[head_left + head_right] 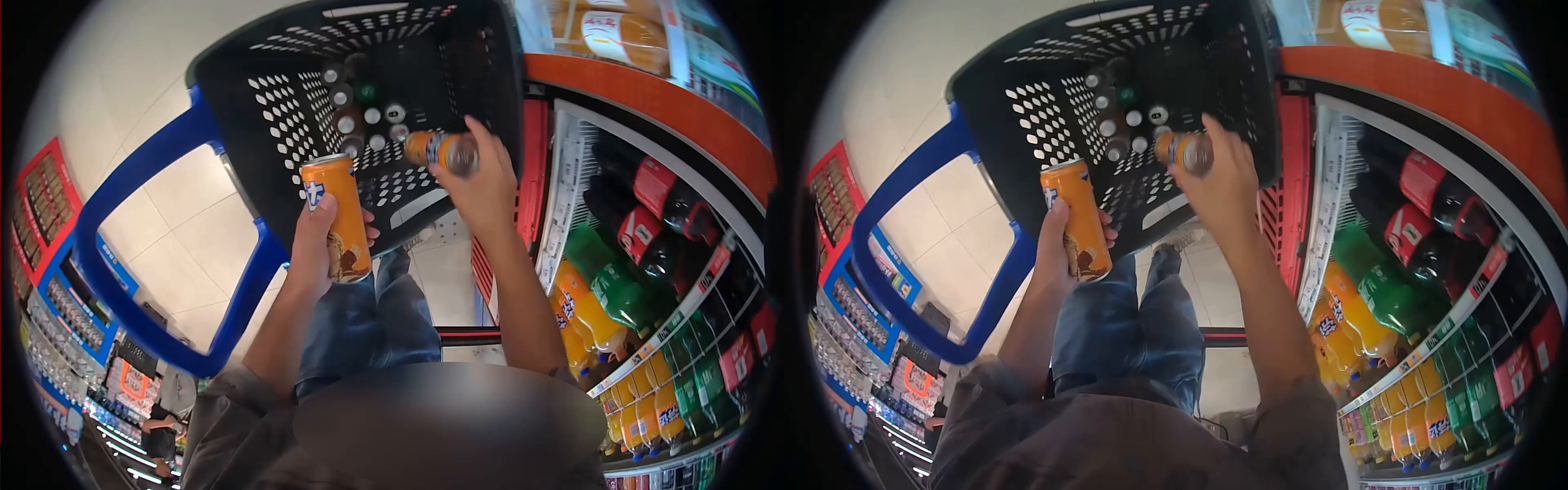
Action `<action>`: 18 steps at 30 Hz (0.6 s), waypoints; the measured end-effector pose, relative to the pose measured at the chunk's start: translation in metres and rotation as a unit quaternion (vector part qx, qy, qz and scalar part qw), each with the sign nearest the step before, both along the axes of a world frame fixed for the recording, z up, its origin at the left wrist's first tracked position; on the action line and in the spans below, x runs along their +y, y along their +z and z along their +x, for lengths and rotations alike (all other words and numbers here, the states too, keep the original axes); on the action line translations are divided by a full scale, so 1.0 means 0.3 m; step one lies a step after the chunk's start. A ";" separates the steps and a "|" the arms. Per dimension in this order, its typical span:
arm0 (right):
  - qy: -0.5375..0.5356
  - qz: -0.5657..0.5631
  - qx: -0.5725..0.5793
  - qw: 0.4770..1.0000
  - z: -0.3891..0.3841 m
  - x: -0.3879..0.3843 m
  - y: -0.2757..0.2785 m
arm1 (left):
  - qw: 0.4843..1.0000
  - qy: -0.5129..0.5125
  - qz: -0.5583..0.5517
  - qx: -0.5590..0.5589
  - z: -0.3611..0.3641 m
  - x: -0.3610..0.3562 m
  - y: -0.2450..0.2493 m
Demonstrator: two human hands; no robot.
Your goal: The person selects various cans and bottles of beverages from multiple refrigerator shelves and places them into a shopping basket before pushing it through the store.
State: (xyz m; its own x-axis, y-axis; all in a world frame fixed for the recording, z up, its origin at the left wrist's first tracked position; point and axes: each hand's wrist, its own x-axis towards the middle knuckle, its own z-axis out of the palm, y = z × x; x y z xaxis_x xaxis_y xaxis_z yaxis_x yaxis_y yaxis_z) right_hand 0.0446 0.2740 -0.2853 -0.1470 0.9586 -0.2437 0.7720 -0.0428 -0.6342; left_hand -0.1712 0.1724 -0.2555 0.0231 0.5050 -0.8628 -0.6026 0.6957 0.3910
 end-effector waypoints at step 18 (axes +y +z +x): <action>0.125 -0.220 -0.226 0.941 -0.311 0.238 -1.144 | 0.996 0.016 -0.077 -0.050 -0.056 -0.049 -0.204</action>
State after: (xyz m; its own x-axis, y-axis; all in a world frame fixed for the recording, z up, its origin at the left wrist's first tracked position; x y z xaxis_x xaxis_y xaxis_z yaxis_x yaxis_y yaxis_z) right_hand -0.0488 0.3455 -0.6285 -0.1406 0.6994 -0.7007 0.9792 -0.0061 -0.2026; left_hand -0.1879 0.1577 -0.3169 0.0986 0.3687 -0.9243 -0.6558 0.7227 0.2183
